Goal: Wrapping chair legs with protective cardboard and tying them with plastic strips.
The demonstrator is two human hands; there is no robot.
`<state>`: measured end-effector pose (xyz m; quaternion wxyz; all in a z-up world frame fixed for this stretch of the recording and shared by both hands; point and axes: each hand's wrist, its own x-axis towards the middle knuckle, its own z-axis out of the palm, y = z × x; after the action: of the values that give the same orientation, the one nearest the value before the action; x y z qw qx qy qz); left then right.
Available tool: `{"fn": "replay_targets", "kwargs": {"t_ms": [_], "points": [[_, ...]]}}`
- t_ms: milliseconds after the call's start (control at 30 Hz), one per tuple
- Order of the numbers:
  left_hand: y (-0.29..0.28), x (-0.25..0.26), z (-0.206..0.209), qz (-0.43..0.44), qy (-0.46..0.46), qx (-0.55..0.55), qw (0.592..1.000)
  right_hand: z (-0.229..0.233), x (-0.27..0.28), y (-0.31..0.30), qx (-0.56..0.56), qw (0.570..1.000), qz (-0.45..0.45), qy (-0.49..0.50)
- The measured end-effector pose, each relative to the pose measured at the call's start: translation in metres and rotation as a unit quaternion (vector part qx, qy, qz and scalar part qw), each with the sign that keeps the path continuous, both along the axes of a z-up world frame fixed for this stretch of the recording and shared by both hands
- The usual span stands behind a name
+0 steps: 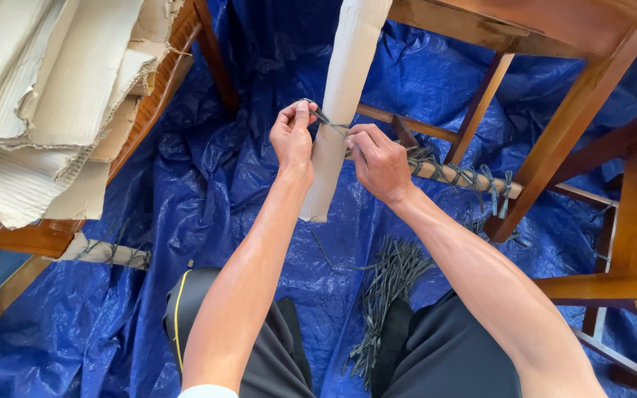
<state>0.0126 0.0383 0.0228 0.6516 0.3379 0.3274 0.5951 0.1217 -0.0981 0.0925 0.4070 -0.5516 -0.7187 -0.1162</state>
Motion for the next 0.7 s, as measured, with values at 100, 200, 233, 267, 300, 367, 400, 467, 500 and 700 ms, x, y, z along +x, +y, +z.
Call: {"fn": "replay_targets", "kwargs": {"t_ms": [100,200,233,267,300,367,400,467,500,700], "points": [[-0.007,-0.006,0.011,-0.006,-0.006,0.074,0.997,0.000,0.003,-0.001,0.001,1.000,0.002,0.002],[-0.016,-0.018,0.036,-0.032,0.055,0.110,0.992,0.004,0.003,-0.001,0.001,1.000,0.007,0.004],[-0.014,-0.020,0.036,-0.032,0.055,0.110,0.992,0.004,0.003,-0.001,0.001,1.000,0.006,0.004],[-0.012,-0.022,0.036,-0.035,0.064,0.129,0.989,0.004,0.003,0.000,-0.001,1.000,0.008,0.002],[-0.011,-0.024,0.036,-0.038,0.072,0.148,0.986,0.003,0.004,0.000,-0.004,1.000,0.010,0.000],[-0.001,-0.023,0.027,-0.043,0.034,0.097,0.994,0.003,0.004,-0.001,-0.006,1.000,0.005,-0.005],[0.005,-0.022,0.023,-0.047,-0.005,0.048,0.998,0.003,0.005,0.000,-0.006,1.000,0.000,-0.010],[0.016,-0.017,0.005,-0.039,-0.019,0.012,0.999,-0.001,0.007,-0.003,-0.008,1.000,-0.012,-0.015],[0.024,-0.014,-0.002,-0.029,-0.035,-0.022,0.999,-0.002,0.008,-0.001,-0.007,0.999,-0.022,-0.022],[0.026,-0.009,-0.014,-0.023,-0.061,-0.064,0.996,0.005,0.002,0.007,0.042,0.998,0.008,0.045]]}}
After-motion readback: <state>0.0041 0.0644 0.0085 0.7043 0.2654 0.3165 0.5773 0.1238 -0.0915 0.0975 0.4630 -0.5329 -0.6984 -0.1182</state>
